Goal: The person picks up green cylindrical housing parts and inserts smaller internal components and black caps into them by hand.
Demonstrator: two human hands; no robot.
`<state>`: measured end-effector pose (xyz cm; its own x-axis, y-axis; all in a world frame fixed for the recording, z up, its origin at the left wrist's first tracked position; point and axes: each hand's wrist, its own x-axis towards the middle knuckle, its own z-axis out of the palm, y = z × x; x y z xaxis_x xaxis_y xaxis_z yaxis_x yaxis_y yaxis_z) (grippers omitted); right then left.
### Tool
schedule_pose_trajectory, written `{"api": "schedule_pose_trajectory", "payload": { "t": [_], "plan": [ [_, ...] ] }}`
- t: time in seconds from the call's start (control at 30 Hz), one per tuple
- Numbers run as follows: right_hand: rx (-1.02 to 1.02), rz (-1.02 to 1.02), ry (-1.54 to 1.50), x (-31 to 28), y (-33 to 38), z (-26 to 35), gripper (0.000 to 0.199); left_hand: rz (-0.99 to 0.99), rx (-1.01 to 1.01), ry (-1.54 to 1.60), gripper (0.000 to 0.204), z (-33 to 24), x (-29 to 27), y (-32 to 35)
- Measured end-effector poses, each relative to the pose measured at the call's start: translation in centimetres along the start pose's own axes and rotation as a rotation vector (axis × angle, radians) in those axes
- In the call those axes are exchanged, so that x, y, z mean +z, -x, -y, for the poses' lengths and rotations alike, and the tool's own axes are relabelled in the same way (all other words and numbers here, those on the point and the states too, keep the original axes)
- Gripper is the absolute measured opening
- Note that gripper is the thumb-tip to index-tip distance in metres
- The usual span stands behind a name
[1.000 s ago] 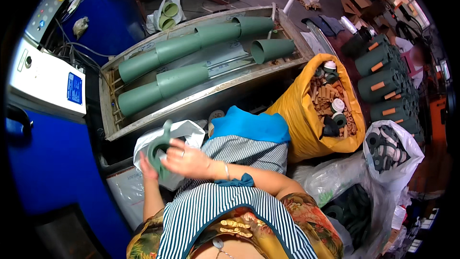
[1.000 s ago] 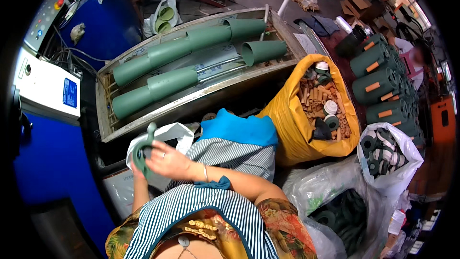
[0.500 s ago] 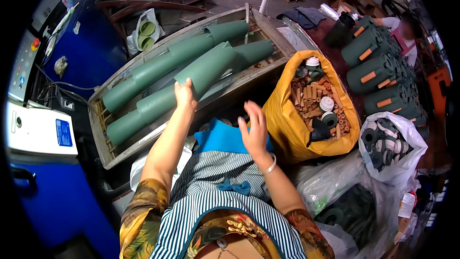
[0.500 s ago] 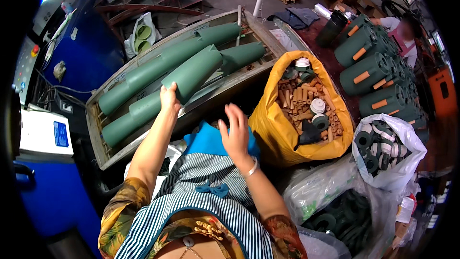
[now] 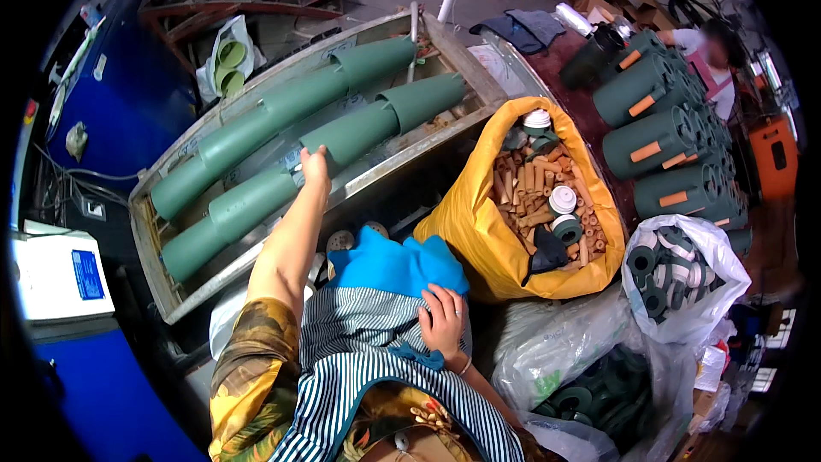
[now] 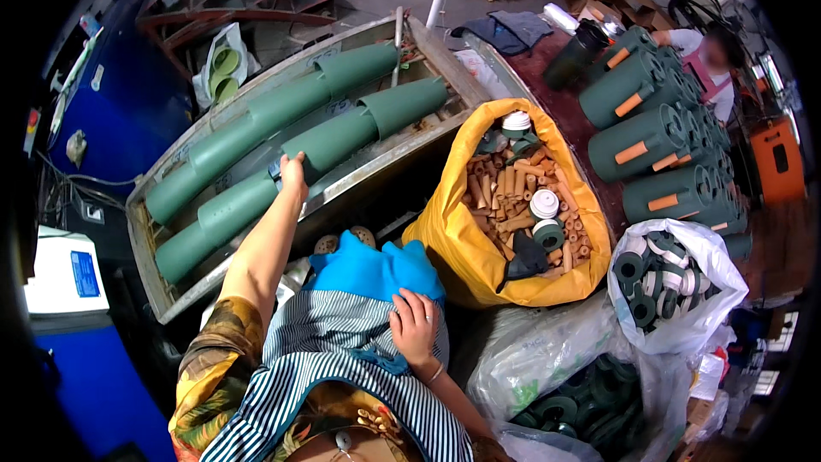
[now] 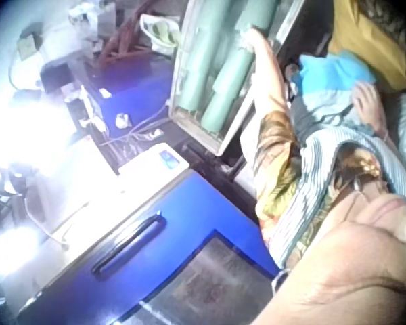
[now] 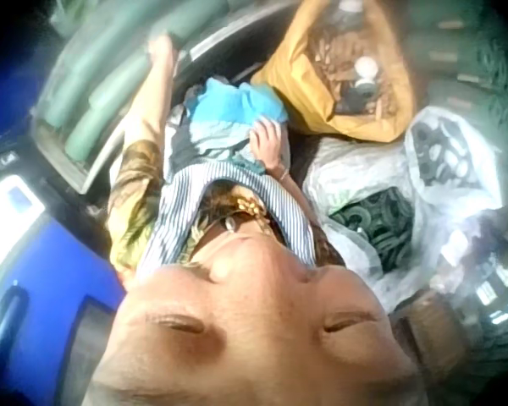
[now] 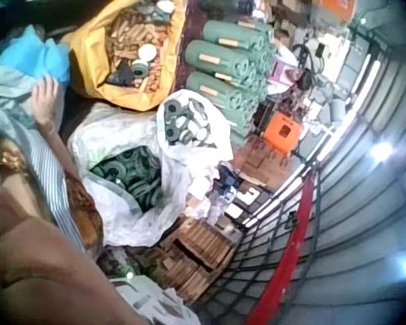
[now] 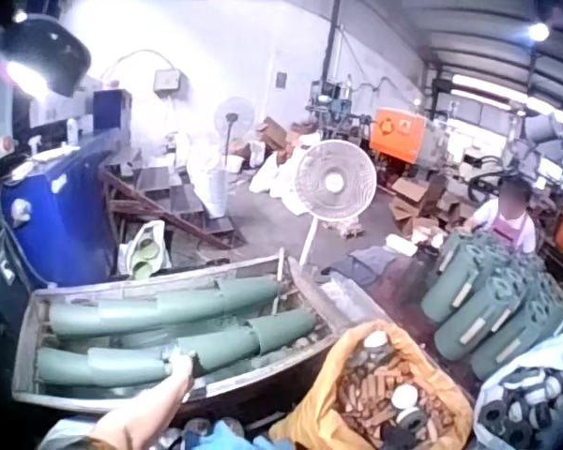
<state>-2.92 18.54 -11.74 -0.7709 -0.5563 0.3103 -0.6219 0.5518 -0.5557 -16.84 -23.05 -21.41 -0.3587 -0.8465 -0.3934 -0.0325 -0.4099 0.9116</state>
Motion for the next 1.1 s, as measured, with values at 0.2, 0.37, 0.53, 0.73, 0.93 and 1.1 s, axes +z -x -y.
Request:
{"api": "schedule_pose_trajectory", "payload": {
  "t": [0.2, 0.37, 0.53, 0.73, 0.93, 1.1],
  "plan": [
    [-0.011, 0.065, 0.086, 1.2, 1.1, 0.0, 0.027, 0.026, 0.405, -0.300, 0.052, 0.9, -8.0, 6.1],
    [-0.034, -0.001, 0.162, 1.6, 1.8, 0.2, 0.024, -0.058, 0.600, -0.769, 0.020, 5.1, -26.4, 21.4],
    [-0.193, 0.057, 0.167, 1.8, 1.0, 1.4, 0.023, -0.602, -0.022, -0.834, 0.025, 17.0, -49.0, 24.3],
    [-0.451, 0.331, -0.201, 6.1, -7.0, 11.0, 0.027, -0.456, -0.141, -0.309, 0.034, 12.2, -51.4, 22.1],
    [-0.461, 1.299, -0.114, 20.1, -6.9, 16.9, 0.050, -0.422, 0.061, -0.315, 0.036, 8.3, -54.6, 13.8],
    [-0.456, 1.290, -0.399, 33.3, -1.6, 16.8, 0.078, -0.421, 0.124, -0.446, 0.032, 9.7, -63.8, 7.7]
  ]
}}
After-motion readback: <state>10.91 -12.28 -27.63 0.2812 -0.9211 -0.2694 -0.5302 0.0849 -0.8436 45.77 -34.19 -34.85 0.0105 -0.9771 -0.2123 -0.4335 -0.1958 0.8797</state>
